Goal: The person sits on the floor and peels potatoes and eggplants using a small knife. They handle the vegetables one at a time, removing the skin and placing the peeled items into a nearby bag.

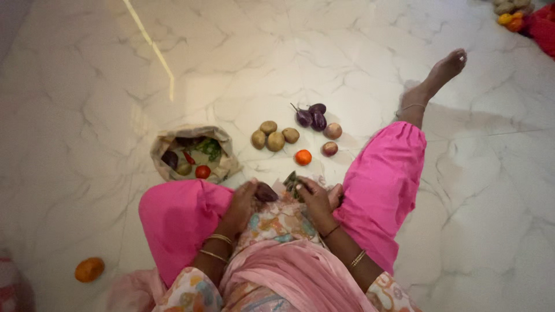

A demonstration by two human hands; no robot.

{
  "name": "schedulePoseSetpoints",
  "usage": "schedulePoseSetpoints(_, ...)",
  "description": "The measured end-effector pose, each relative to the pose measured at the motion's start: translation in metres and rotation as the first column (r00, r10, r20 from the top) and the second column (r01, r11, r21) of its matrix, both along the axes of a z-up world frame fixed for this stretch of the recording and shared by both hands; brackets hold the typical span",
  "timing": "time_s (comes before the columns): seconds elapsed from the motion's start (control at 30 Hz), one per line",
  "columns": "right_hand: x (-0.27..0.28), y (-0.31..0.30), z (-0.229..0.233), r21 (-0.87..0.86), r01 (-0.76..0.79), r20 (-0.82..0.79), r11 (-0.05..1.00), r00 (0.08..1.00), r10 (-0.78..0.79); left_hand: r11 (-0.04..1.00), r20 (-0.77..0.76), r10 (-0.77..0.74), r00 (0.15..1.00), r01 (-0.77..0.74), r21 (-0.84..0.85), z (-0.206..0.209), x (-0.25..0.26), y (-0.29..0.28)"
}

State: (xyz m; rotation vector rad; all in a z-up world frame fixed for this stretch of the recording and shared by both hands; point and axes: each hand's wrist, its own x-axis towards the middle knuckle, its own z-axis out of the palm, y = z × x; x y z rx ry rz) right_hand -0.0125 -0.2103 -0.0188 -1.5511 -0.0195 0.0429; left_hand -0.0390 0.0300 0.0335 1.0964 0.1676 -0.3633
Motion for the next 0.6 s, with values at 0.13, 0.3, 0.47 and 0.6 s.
schedulePoseSetpoints(0.13,-0.013,0.014,0.017,-0.135,-0.201,-0.202,0.970,0.964,0.172,0.979,-0.195,-0.085,0.977,0.118,0.165,0.017,-0.001,-0.006)
schedulePoseSetpoints(0.3,-0.020,0.020,0.034,-0.255,-0.267,-0.119,0.929,0.963,0.243,0.981,-0.233,-0.033,0.972,0.075,0.177,0.004,0.008,-0.010)
schedulePoseSetpoints(0.47,-0.012,0.018,0.018,-0.241,-0.201,-0.048,0.950,0.980,0.195,0.961,0.055,-0.271,0.961,0.266,0.077,-0.013,0.005,-0.008)
schedulePoseSetpoints(0.6,-0.006,0.014,0.009,-0.247,-0.193,0.011,0.949,0.979,0.202,0.933,0.047,-0.360,0.932,0.359,0.024,-0.011,-0.003,-0.016)
